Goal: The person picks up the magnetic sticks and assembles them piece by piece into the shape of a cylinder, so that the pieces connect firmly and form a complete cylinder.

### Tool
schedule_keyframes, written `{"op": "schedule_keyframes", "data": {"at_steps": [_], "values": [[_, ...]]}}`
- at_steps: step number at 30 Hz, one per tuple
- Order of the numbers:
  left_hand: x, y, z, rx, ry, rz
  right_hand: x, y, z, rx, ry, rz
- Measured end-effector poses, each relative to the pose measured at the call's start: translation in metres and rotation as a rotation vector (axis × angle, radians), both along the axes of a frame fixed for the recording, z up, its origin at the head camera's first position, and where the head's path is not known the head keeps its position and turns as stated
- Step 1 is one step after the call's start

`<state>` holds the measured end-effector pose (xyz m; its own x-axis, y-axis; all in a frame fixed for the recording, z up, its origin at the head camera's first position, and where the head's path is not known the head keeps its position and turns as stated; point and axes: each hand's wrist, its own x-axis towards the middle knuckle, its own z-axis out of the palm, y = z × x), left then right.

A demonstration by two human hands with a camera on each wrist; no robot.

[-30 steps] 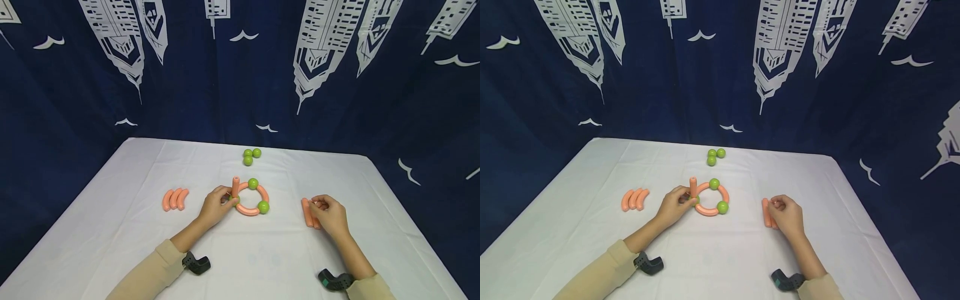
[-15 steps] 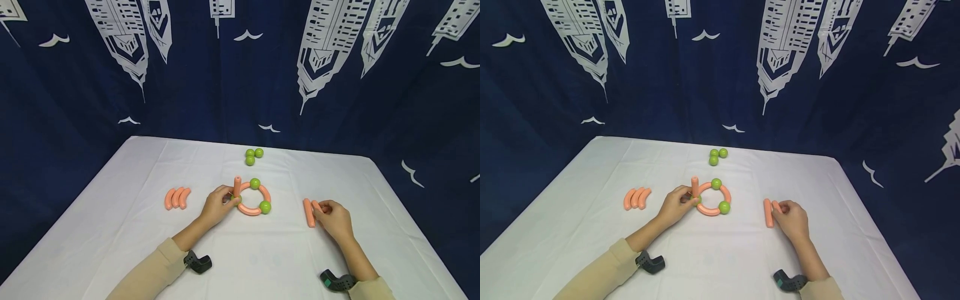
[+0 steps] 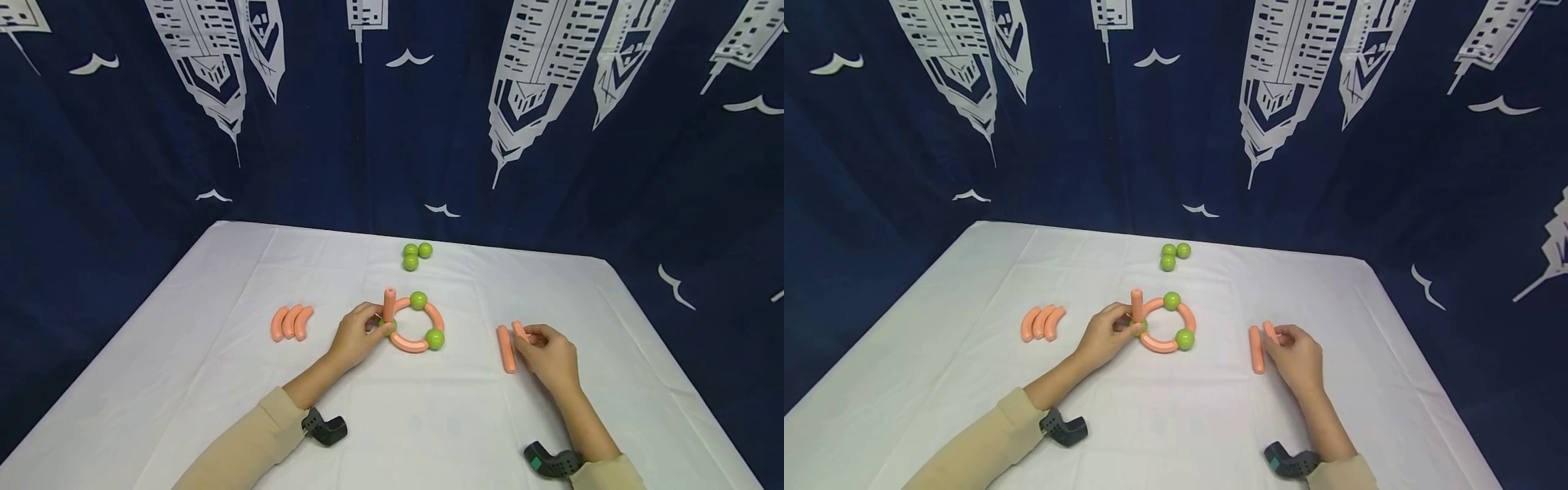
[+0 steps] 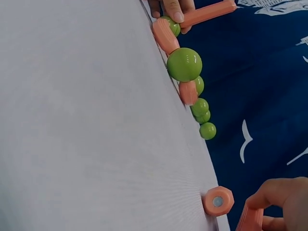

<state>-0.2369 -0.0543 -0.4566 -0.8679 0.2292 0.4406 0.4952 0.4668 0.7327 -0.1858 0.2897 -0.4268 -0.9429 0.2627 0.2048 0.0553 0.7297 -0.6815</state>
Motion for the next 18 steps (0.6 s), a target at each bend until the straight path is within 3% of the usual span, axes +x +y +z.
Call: {"op": "schedule_keyframes", "data": {"at_steps": [10, 18], "values": [[0.000, 0.000, 0.000, -0.001, -0.012, 0.006, 0.001, -0.017, 0.022, -0.185, -0.052, 0.072], [0.000, 0.000, 0.000, -0.015, -0.013, 0.006, -0.005, -0.036, 0.029, -0.306, -0.054, 0.124]]}}
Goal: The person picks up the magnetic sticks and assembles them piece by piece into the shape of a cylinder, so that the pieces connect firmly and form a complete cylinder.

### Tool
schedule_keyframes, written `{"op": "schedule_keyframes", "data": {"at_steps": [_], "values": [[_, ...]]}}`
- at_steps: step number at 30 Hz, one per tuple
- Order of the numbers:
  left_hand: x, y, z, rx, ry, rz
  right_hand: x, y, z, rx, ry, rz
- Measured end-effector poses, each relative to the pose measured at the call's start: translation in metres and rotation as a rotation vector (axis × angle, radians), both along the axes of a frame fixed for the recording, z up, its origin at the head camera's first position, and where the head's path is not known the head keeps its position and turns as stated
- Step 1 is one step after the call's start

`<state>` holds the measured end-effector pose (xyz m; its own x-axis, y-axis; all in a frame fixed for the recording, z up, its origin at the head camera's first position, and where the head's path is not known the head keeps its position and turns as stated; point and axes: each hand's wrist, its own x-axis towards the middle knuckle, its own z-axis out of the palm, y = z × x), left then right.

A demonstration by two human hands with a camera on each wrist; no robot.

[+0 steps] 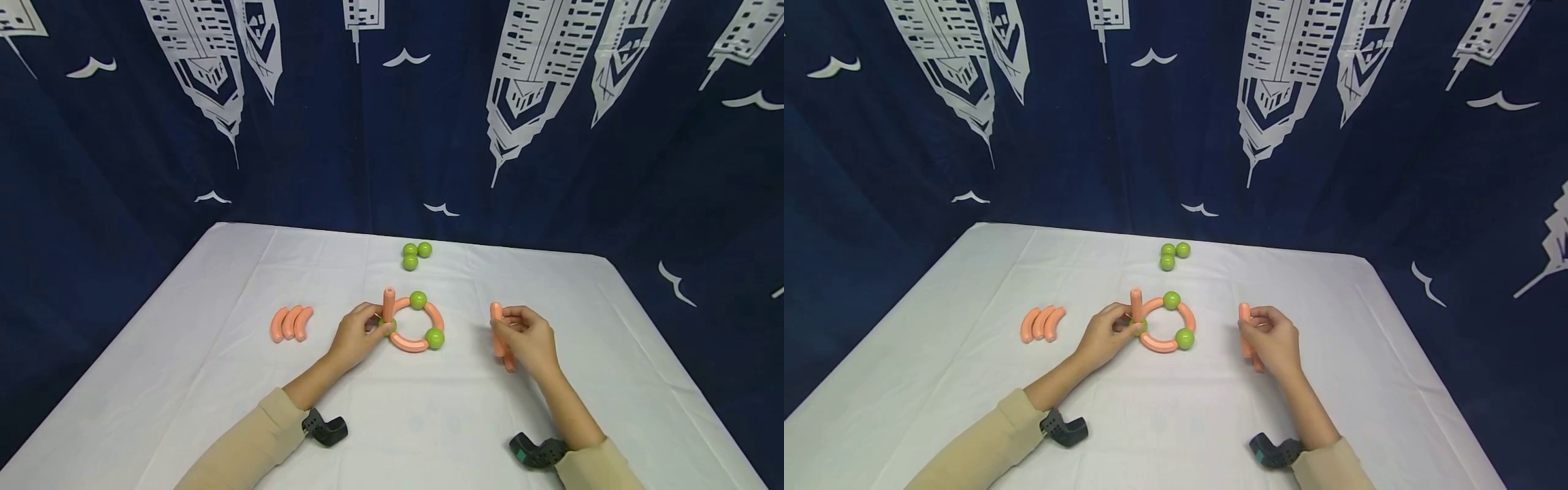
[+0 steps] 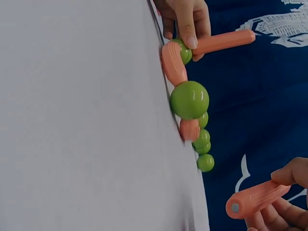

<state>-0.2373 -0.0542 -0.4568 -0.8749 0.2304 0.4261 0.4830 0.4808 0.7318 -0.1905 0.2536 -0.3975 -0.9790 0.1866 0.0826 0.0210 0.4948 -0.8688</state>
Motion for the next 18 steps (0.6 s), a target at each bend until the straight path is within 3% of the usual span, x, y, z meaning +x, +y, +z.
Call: {"op": "schedule_keyframes", "data": {"at_steps": [18], "values": [[0.001, -0.001, 0.000, 0.003, 0.019, -0.004, -0.013, -0.045, 0.006, -0.124, 0.138, 0.129]]}}
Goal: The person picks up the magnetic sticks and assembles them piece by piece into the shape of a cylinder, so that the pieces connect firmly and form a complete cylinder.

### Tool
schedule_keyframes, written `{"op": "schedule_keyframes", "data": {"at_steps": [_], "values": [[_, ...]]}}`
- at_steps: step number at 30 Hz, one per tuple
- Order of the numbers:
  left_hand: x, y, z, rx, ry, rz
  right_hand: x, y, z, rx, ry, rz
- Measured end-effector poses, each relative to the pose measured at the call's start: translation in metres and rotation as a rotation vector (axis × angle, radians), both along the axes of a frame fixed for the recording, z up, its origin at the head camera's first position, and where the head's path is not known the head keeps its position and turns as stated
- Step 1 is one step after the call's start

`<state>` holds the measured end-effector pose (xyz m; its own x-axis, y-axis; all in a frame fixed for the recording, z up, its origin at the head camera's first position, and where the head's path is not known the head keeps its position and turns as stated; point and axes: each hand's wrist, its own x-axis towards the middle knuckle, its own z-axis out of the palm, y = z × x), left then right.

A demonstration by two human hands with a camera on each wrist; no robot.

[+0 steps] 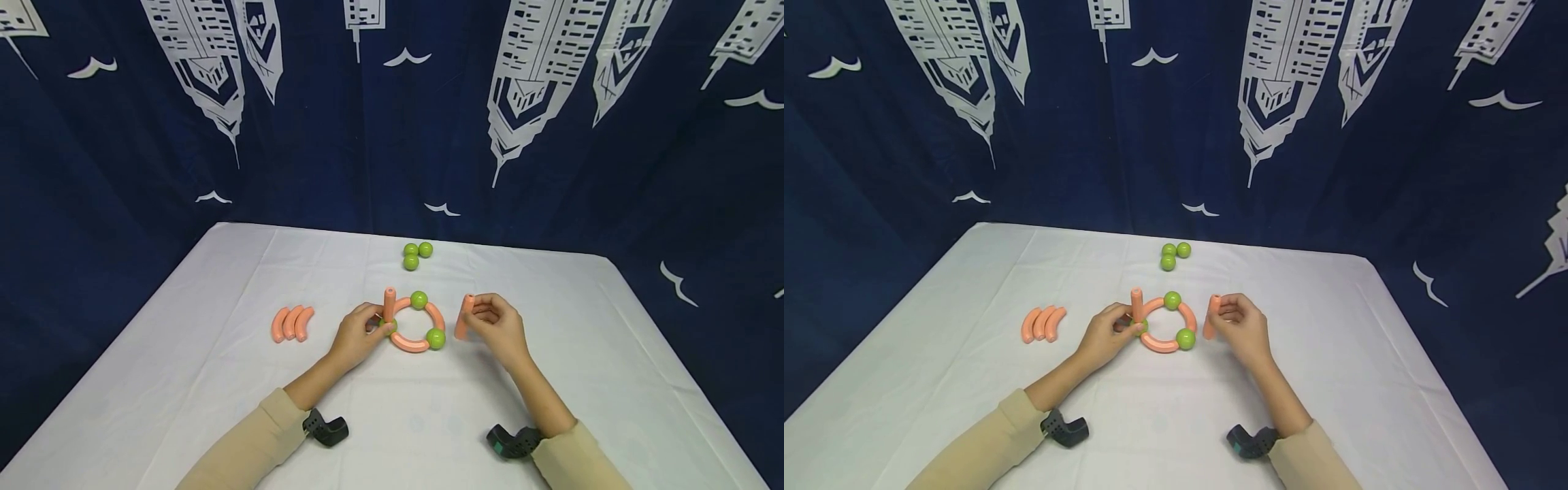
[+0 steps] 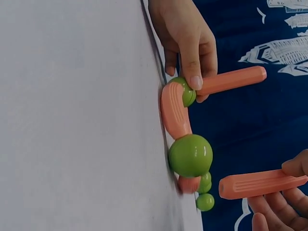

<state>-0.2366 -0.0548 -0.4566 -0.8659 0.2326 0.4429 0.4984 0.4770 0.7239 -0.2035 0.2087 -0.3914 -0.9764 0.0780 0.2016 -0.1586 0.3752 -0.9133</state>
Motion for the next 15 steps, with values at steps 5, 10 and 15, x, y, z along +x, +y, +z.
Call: {"op": "schedule_keyframes", "data": {"at_steps": [5, 10, 15], "values": [[0.000, 0.000, 0.001, -0.005, -0.001, -0.005, -0.003, -0.008, -0.001, -0.003, 0.005, 0.033], [0.001, 0.000, 0.001, 0.006, -0.011, -0.001, -0.004, -0.015, -0.001, -0.021, 0.014, 0.060], [0.001, 0.000, 0.001, 0.008, -0.007, 0.003, 0.000, -0.023, 0.006, -0.005, 0.004, 0.073]]}}
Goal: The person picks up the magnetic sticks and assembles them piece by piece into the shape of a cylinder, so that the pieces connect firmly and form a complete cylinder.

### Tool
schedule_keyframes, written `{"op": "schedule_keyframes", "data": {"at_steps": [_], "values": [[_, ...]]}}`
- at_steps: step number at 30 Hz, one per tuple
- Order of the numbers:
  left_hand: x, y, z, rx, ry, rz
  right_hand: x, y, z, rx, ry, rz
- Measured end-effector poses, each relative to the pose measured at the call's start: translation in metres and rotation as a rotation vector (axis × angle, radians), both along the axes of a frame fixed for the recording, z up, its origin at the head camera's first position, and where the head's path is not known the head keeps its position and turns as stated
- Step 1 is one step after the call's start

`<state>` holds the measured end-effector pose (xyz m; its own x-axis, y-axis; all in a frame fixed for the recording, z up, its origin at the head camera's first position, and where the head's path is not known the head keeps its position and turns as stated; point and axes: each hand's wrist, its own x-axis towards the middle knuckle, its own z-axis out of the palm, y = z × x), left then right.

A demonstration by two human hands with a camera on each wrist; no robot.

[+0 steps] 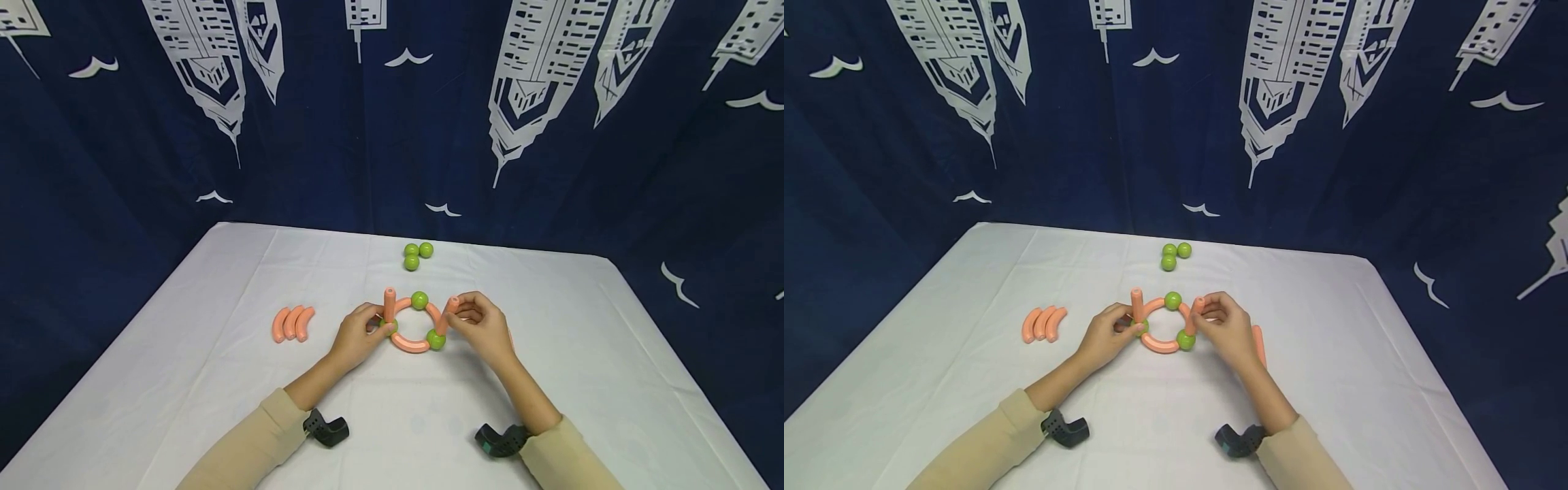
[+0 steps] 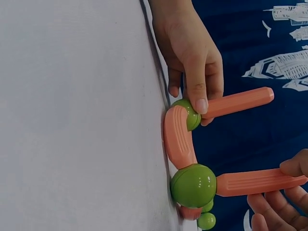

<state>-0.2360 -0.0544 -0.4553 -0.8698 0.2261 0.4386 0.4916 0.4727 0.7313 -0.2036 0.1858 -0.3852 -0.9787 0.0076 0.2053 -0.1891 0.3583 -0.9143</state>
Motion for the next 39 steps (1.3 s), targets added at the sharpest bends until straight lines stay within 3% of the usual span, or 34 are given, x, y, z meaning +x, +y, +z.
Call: {"op": "schedule_keyframes", "data": {"at_steps": [6, 13, 21, 30, 39], "values": [[0.000, 0.000, 0.000, 0.003, -0.002, 0.001, 0.016, -0.014, 0.025, 0.000, 0.032, 0.011], [0.000, 0.000, 0.000, 0.009, 0.015, -0.003, 0.015, -0.019, 0.025, 0.038, 0.058, 0.026], [-0.001, 0.001, 0.000, 0.005, 0.010, -0.006, -0.002, -0.010, -0.005, 0.059, 0.050, 0.023], [0.000, 0.001, 0.000, 0.002, 0.009, -0.011, -0.007, -0.002, -0.030, 0.237, -0.038, 0.085], [0.001, 0.000, -0.001, -0.007, -0.007, -0.002, -0.005, -0.001, -0.041, 0.254, -0.053, 0.104]]}}
